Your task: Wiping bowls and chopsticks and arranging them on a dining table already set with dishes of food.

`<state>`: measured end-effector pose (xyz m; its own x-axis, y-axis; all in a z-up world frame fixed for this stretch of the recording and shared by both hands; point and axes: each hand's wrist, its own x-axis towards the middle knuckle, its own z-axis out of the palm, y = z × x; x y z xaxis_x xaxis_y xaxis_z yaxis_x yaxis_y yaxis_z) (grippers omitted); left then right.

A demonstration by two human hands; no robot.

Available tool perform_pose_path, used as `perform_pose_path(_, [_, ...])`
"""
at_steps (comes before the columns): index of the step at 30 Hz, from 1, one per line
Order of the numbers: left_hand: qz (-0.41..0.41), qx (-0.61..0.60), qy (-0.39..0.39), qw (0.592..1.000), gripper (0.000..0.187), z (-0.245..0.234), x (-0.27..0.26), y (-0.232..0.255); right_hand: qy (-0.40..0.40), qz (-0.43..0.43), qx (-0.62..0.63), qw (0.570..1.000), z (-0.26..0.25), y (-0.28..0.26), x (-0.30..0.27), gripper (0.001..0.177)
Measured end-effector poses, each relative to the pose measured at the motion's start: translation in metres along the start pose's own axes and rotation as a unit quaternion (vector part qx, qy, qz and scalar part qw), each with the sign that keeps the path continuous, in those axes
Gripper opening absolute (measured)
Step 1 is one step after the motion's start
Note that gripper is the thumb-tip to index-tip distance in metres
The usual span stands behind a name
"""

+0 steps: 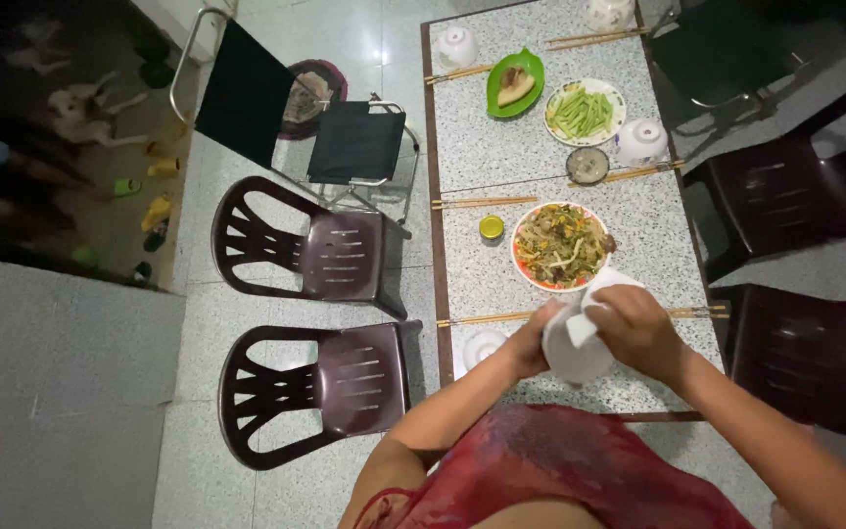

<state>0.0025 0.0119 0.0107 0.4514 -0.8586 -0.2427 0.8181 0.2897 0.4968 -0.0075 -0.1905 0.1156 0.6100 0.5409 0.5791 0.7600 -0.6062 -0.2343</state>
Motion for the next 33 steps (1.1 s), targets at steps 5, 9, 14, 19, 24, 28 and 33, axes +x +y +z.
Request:
perform_pose_path(5, [-0.036, -0.054, 0.002, 0.998, 0.068, -0.033, 0.021, -0.034, -0.02, -0.082, 0.047, 0.995, -0.007, -0.014, 0.03, 0.036])
perform_pose_path(9, [-0.084, -0.087, -0.023, 0.992, 0.062, -0.051, 0.026, -0.038, -0.1, -0.069, 0.039, 0.992, -0.004, -0.013, 0.022, 0.044])
perform_pose_path(14, [-0.054, -0.011, 0.036, 0.998, 0.055, -0.012, 0.013, -0.006, -0.168, 0.055, -0.027, 0.984, 0.022, 0.006, -0.007, 0.029])
perform_pose_path(19, [0.047, 0.003, 0.102, 0.994, 0.051, -0.015, 0.014, 0.002, -0.051, 0.189, 0.022, 0.98, 0.054, 0.01, -0.028, 0.022])
perform_pose_path(24, [0.243, 0.197, 0.154, 0.937, 0.041, -0.049, 0.023, -0.009, 0.005, 0.558, 0.249, 0.792, 0.101, -0.001, -0.054, 0.022])
perform_pose_path(28, [0.226, 0.233, 0.158, 0.932, 0.048, -0.043, 0.017, -0.002, 0.065, 0.509, 0.346, 0.786, 0.116, 0.003, -0.064, 0.027])
perform_pose_path(33, [0.035, 0.237, 0.136, 0.961, 0.07, -0.015, -0.005, 0.037, -0.039, 0.437, 0.21, 0.874, 0.08, 0.015, -0.045, 0.025])
